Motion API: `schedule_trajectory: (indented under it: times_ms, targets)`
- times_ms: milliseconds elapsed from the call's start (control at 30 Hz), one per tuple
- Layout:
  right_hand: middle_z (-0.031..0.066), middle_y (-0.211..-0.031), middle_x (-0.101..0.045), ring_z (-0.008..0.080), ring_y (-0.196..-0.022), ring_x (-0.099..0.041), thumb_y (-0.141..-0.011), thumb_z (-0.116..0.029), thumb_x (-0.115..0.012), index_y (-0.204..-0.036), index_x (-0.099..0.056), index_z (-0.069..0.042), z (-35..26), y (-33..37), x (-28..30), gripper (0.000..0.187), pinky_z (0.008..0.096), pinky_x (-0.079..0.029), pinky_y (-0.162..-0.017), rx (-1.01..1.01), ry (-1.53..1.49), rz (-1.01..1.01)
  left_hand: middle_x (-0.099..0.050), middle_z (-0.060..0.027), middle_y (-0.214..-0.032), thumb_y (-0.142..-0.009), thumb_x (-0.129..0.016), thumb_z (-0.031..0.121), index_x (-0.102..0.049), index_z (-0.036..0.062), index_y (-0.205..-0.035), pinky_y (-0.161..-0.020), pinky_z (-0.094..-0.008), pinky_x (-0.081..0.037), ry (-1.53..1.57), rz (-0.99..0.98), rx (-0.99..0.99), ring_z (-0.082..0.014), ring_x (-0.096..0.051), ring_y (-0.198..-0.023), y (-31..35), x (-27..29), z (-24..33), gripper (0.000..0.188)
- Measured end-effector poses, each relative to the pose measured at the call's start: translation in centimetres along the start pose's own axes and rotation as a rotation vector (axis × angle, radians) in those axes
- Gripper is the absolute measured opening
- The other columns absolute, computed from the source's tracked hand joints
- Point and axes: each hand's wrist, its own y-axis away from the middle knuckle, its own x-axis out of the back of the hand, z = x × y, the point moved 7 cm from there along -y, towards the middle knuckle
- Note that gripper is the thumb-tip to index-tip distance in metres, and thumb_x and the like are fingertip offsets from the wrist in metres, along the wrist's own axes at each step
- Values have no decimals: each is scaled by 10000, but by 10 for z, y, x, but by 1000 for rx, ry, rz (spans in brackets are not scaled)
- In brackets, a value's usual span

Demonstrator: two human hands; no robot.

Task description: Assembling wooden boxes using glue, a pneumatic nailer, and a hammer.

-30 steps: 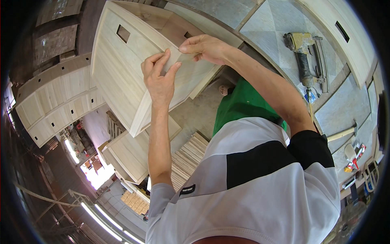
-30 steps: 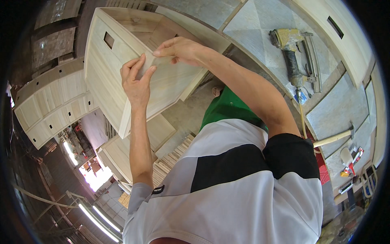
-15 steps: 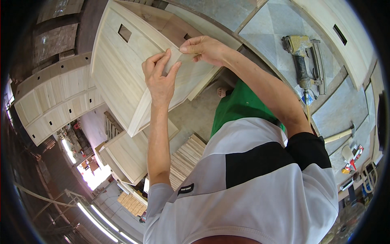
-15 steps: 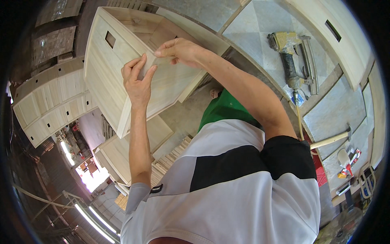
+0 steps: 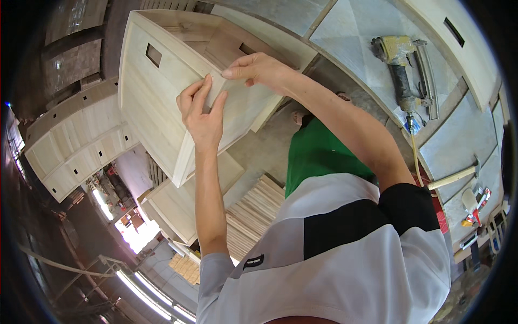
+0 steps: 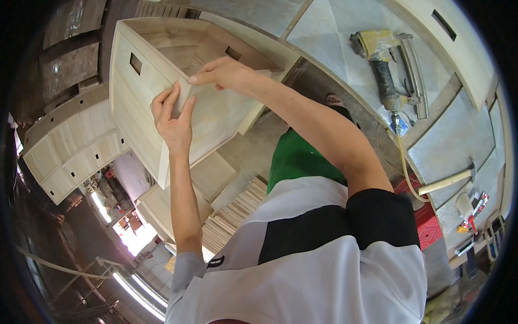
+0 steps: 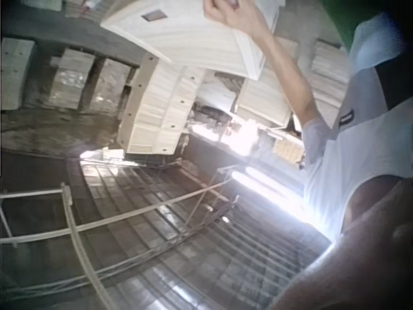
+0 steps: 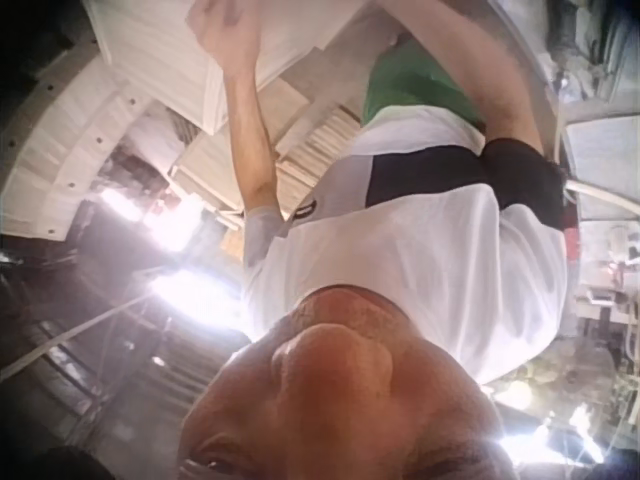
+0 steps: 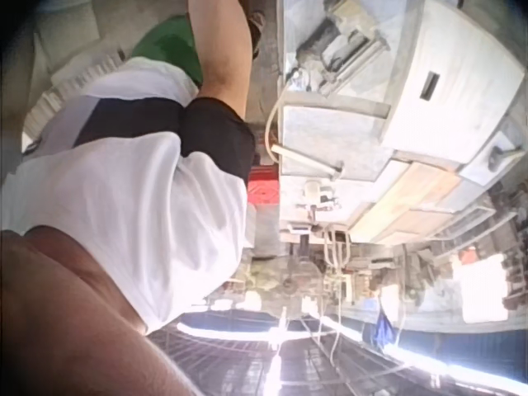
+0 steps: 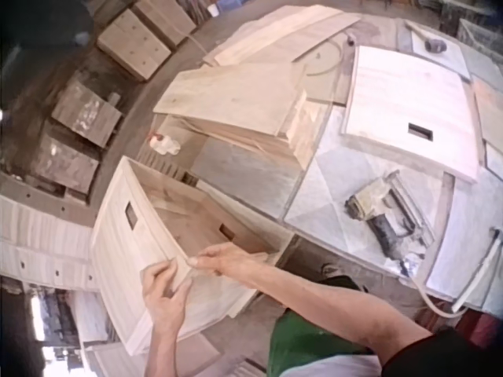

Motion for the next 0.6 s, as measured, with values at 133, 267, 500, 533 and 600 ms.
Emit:
schedule_trajectory:
  times_ms: [133,267,500,533,600]
  targets:
    - [14,-921,-600,128,-824,-474,-777,-373,-720,-918,-681,-66,3,-1,0,340,267,-393,-710,-60,-18,-40,-550,-52,-1075,-703,-766,75,-641,95,-1151,-857,-292,-432,-18,-32,55,-179,-518,-1000,2,0,-1,465]
    - [24,-928,-601,138,-825,-478,-759,-384,-734,-931,-677,-57,0,-3,0,374,278,-397,-712,-55,-69,-54,-542,-53,-1088,-713,-762,63,-633,87,-1164,-819,-267,-429,-33,-44,99,-169,-517,-993,2,-1,-2,471]
    - [55,-936,-618,157,-886,-514,-749,-380,-745,-961,-668,-38,-5,2,1,410,295,-412,-753,-32,-41,-59,-526,-32,-1094,-713,-757,36,-625,74,-1173,-720,-214,-423,55,-43,144,-126,-504,-960,4,-4,-8,480]
    - [58,-935,-620,159,-896,-518,-751,-374,-744,-958,-670,-38,-6,2,1,402,297,-413,-758,-22,-35,-54,-524,-28,-1092,-712,-757,32,-624,74,-1175,-682,-205,-408,47,-37,125,-110,-495,-919,4,-4,-7,484]
    - [62,-932,-619,158,-898,-517,-754,-371,-742,-954,-671,-38,-6,2,0,395,297,-412,-760,-34,-37,-57,-523,-24,-1090,-710,-757,29,-623,74,-1177,-644,-195,-394,39,-32,109,-94,-487,-877,5,-4,-7,488]
